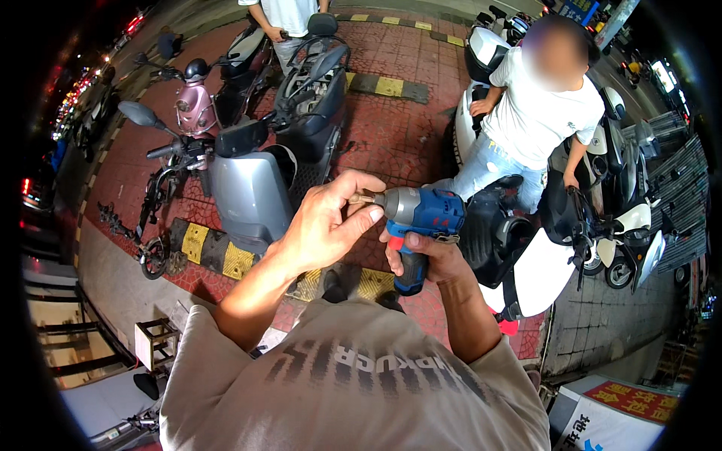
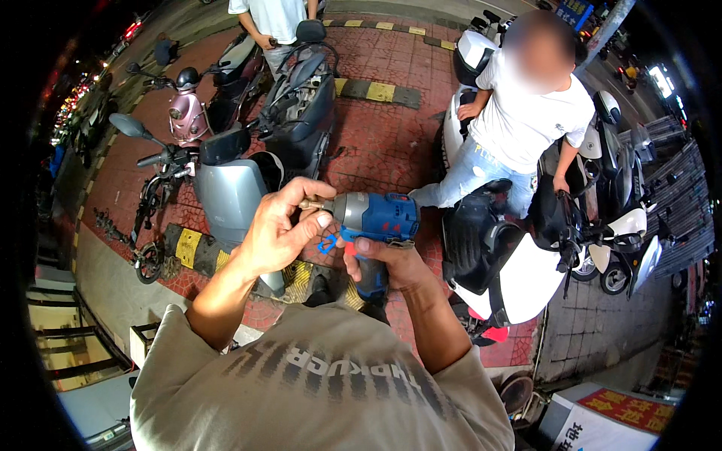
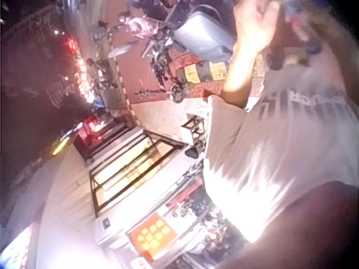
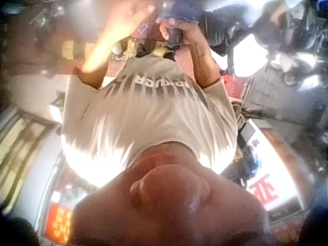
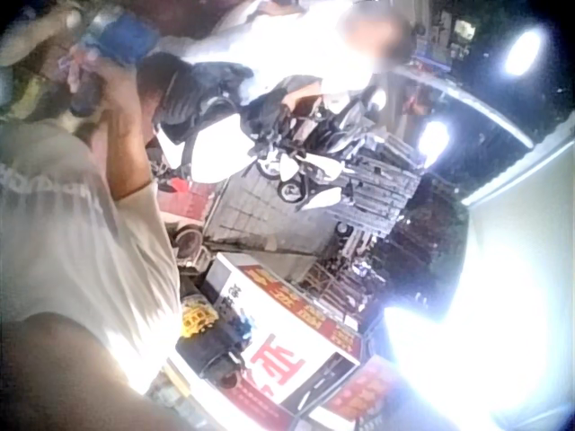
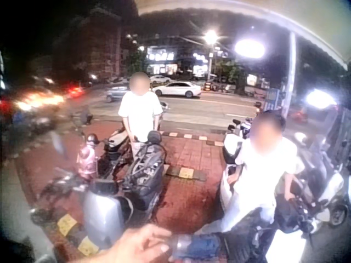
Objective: The person uses a power drill to unscrew components from the interior of a motorcycle's storage compartment and manipulates internal parts and wires by hand.
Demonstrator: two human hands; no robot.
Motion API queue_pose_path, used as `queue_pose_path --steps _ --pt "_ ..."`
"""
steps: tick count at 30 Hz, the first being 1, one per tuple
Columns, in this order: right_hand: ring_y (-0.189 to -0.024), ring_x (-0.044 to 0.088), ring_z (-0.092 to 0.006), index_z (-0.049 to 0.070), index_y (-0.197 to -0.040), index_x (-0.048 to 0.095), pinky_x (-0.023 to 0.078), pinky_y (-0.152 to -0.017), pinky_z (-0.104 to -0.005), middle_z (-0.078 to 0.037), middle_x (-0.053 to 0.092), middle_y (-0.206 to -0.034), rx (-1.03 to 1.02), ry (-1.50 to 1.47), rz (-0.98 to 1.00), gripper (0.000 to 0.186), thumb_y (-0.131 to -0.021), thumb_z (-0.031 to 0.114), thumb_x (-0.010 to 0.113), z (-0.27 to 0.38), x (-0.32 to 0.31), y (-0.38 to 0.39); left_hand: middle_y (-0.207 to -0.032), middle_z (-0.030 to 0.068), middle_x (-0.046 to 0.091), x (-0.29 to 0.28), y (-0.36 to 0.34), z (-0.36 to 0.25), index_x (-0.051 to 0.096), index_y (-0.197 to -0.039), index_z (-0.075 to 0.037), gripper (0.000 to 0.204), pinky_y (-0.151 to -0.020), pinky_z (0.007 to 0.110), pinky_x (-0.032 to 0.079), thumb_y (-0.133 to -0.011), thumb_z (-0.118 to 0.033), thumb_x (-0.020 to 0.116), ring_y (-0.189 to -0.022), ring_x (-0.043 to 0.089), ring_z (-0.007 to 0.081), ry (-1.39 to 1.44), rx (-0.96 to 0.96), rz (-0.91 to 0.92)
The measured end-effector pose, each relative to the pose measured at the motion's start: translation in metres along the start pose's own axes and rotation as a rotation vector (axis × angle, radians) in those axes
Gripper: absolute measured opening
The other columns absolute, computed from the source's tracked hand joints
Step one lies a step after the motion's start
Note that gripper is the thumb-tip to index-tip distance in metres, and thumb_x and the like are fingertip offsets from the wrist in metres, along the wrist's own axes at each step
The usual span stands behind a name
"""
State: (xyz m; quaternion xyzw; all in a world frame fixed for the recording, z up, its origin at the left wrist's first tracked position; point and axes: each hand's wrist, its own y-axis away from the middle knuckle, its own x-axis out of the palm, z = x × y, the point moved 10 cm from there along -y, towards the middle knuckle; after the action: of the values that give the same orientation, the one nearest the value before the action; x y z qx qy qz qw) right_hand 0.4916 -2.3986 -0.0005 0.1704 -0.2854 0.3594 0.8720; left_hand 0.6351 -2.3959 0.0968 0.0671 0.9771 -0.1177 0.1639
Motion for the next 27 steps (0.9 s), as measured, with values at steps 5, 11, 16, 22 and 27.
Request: queue_pose_path --steps 5,11,16,22,27 --pt "-0.063 0.069 -0.0211 -0.004 -0.115 0.066 0.056 -0.059 -0.0323 -0.014 0.072 -0.088 -0.044 0.005 -0.019 0.044 -0.090 0.030 0.078 0.006 -0.001 0.005 -0.093 0.0102 0.074 0.006 -0.003 -0.005 0.055 -0.118 0.001 0.021 -0.076 0.032 0.056 -0.101 -0.010 0.064 -0.084 0.072 0.0181 -0.097 0.027 0.045" --pt "-0.063 0.069 -0.0210 -0.004 -0.114 0.067 0.056 -0.059 -0.0325 -0.013 0.073 -0.089 -0.033 0.002 -0.041 0.042 -0.090 0.029 0.078 0.002 -0.013 0.018 -0.090 0.0123 0.073 0.021 -0.006 -0.016 0.056 -0.116 -0.001 0.020 -0.073 0.035 0.056 -0.101 -0.012 0.064 -0.080 0.073 0.0257 -0.203 0.087 0.132" --pt "-0.065 0.069 -0.0211 -0.003 -0.116 0.067 0.057 -0.060 -0.0333 -0.013 0.073 -0.095 -0.010 -0.011 -0.046 0.042 -0.090 0.028 0.079 0.000 -0.015 0.025 -0.087 0.0127 0.071 0.028 -0.005 -0.017 0.053 -0.117 -0.002 0.019 -0.073 0.037 0.055 -0.102 -0.010 0.062 -0.080 0.072 0.0275 -0.145 0.146 0.103" --pt "-0.067 0.069 -0.0211 0.000 -0.124 0.065 0.058 -0.060 -0.0337 -0.013 0.073 -0.101 -0.056 -0.012 -0.077 0.044 -0.090 0.024 0.078 0.002 -0.015 0.033 -0.093 0.0154 0.069 0.041 -0.001 -0.003 0.048 -0.122 -0.001 0.023 -0.078 0.038 0.055 -0.100 -0.004 0.054 -0.086 0.071 0.0299 -0.145 0.029 0.166" --pt "-0.066 0.069 -0.0209 0.000 -0.124 0.064 0.056 -0.059 -0.0333 -0.012 0.073 -0.104 -0.055 -0.011 -0.123 0.042 -0.090 0.022 0.077 -0.002 -0.027 0.040 -0.097 0.0105 0.069 0.042 -0.005 -0.004 0.052 -0.125 0.000 0.028 -0.081 0.034 0.054 -0.097 -0.005 0.054 -0.091 0.068 0.0202 -0.015 0.104 0.101"
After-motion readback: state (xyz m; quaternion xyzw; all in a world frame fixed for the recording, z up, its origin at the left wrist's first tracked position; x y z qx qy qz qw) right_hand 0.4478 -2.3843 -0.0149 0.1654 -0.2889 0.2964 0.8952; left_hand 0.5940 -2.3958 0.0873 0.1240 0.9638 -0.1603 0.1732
